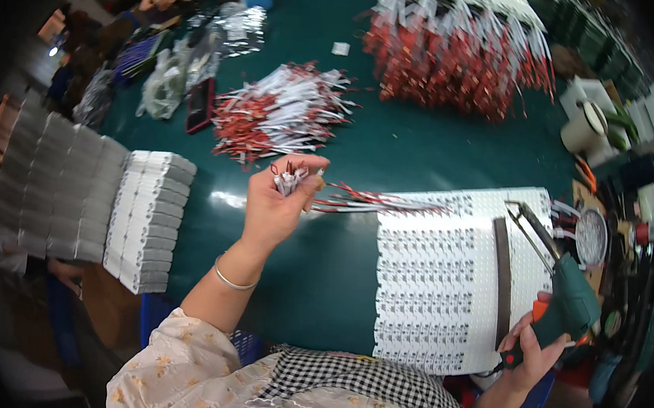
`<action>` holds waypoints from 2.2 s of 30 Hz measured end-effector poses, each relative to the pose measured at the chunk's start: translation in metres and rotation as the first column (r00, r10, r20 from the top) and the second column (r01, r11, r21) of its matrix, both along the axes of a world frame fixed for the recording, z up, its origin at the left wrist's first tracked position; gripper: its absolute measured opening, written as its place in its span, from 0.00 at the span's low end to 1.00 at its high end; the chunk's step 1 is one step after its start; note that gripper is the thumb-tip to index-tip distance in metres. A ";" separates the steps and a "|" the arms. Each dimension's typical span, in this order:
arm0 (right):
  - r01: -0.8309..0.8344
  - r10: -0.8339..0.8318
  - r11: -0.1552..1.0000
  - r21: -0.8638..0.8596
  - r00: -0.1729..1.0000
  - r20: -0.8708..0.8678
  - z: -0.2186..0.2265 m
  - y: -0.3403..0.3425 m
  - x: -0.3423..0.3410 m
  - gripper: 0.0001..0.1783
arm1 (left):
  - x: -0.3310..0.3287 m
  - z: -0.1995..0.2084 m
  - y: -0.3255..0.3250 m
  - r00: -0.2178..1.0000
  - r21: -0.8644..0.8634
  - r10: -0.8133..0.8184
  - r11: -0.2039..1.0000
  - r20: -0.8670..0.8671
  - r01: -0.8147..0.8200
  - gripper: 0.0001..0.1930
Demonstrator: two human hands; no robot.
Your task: The person positions an LED panel sheet on the workbench, gathers wire connectors from a pile, and solders the wires onto the LED boards using a soldering gun.
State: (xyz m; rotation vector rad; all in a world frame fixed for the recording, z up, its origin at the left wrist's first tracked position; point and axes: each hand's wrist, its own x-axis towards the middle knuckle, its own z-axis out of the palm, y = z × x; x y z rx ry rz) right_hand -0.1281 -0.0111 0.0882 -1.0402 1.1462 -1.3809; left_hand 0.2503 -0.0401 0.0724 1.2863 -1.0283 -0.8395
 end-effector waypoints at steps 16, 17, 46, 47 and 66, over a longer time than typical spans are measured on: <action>-0.018 0.016 0.986 0.165 1.000 0.015 -0.016 0.006 -0.025 0.38 | -0.095 -0.034 -0.065 0.578 -0.036 -0.344 0.838 0.740 0.545 0.25; 0.001 0.002 0.990 0.144 1.000 -0.022 -0.015 0.003 -0.022 0.37 | -0.100 -0.036 -0.068 0.557 -0.016 -0.339 0.845 0.758 0.535 0.25; -0.103 0.113 0.956 0.274 0.993 -0.021 -0.020 -0.021 0.000 0.33 | -0.122 -0.071 -0.097 0.434 -0.219 -0.023 0.839 0.901 0.499 0.13; -0.099 0.107 0.959 0.266 0.994 -0.018 -0.021 -0.021 0.001 0.33 | -0.122 -0.070 -0.097 0.433 -0.203 -0.040 0.841 0.901 0.501 0.13; -0.056 0.087 0.959 0.277 0.991 -0.103 -0.028 -0.024 0.014 0.29 | -0.115 -0.074 -0.104 0.524 -0.157 -0.217 0.801 0.824 0.577 0.23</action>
